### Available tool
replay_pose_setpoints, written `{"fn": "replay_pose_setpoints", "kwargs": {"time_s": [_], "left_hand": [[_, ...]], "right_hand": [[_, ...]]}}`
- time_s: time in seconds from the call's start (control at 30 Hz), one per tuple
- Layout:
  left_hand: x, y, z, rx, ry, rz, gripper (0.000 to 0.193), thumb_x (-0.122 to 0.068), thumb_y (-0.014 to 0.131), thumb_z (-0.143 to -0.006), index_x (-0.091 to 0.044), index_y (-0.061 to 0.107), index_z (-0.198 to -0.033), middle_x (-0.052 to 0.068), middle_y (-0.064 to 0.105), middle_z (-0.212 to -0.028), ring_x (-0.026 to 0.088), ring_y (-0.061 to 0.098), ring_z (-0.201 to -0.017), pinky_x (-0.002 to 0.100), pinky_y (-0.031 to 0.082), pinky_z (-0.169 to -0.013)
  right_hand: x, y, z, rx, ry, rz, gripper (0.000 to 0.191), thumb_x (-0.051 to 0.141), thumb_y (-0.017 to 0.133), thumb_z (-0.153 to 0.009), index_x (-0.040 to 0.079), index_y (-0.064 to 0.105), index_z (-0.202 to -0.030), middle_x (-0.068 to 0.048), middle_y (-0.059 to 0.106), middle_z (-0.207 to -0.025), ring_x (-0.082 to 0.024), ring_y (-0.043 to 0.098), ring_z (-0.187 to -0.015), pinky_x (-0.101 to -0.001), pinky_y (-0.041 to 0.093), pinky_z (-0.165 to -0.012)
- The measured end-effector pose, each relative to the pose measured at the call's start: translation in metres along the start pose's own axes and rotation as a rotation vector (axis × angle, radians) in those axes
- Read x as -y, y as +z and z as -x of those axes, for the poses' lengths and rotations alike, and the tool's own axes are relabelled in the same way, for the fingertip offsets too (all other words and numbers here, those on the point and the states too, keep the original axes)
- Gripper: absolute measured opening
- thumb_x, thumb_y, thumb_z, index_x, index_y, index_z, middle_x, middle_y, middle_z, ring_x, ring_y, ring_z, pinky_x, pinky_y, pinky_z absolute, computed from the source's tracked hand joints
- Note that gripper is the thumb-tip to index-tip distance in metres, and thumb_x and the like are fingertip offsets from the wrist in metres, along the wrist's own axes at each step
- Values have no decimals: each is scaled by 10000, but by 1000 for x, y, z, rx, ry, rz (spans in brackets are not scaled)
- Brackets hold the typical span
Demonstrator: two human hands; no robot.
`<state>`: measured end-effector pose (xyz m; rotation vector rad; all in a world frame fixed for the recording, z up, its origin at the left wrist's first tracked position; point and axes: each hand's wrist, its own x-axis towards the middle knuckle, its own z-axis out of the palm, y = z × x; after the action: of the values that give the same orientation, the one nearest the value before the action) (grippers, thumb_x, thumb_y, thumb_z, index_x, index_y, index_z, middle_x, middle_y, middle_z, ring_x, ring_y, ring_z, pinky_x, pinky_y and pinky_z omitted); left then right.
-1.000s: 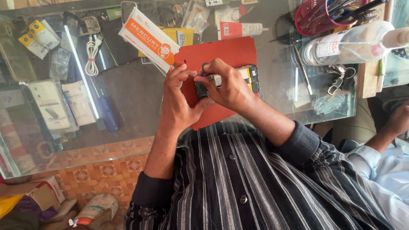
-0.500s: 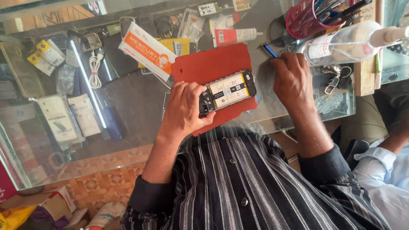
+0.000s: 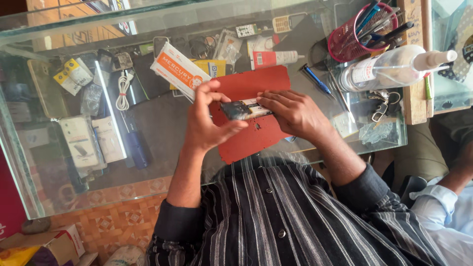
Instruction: The person holds a smartphone and powers it on, then removes the back cover and works inside the phone body, using a screwdriver on internal components while the phone lies on a red mat. They then power the phone on again and tap through the screen before returning to the opened device.
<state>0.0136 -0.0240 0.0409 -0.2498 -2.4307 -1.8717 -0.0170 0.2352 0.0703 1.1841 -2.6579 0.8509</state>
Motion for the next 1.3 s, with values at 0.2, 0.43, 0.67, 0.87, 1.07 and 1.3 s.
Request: {"fn": "replay_pose_setpoints", "kwargs": {"time_s": [0.2,0.43,0.67,0.87,1.07,1.3], "left_hand": [[29,30,-25,-53,-253,1113,985,-818,362,-966,48,542,-1399,132,686,-1238,245,642,-1117,371,507,-940],[26,59,-43,168,-369,1314,1029,-785,232,-971,105,553,-1374,256,695,-1201,386,692,-1128,517,554,-1044],[39,64,-40,236,-415,1395,1038,-787,230,-1020,131,568,-1365,276,694,-1170,401,685,-1122,517,542,-1046],[41,44,-28,178,-511,1461,1051,-812,232,-991,119,589,-1320,278,694,-1118,420,699,-1067,526,567,-987],[32,38,-25,173,-493,1485,1054,-821,251,-973,110,592,-1330,270,689,-1138,400,703,-1037,550,582,-960],[-3,18,-19,132,-258,929,997,-793,383,-996,83,542,-1444,209,655,-1259,301,641,-1148,446,526,-1054]], "right_hand": [[14,42,7,-66,720,-1177,313,155,675,-1029,-27,642,-1282,-106,731,-1121,-127,674,-967,-278,571,-855],[0,83,17,-154,750,-1486,391,167,687,-1008,-64,602,-1311,-80,715,-1183,-127,658,-1077,-310,528,-974],[-3,69,29,-44,629,-1287,416,190,642,-1005,-44,579,-1343,-46,673,-1272,-119,618,-1184,-288,488,-1041],[-12,49,41,-107,745,-956,234,196,618,-1054,-21,704,-1037,-50,744,-873,-108,671,-763,-274,543,-693],[-15,13,62,-319,674,-40,92,90,727,-974,9,713,-933,-132,715,-805,-208,713,-674,-337,558,-624],[-29,-44,102,-21,749,107,71,81,736,-920,40,727,-978,-122,715,-907,-296,702,-753,-400,557,-686]]}}
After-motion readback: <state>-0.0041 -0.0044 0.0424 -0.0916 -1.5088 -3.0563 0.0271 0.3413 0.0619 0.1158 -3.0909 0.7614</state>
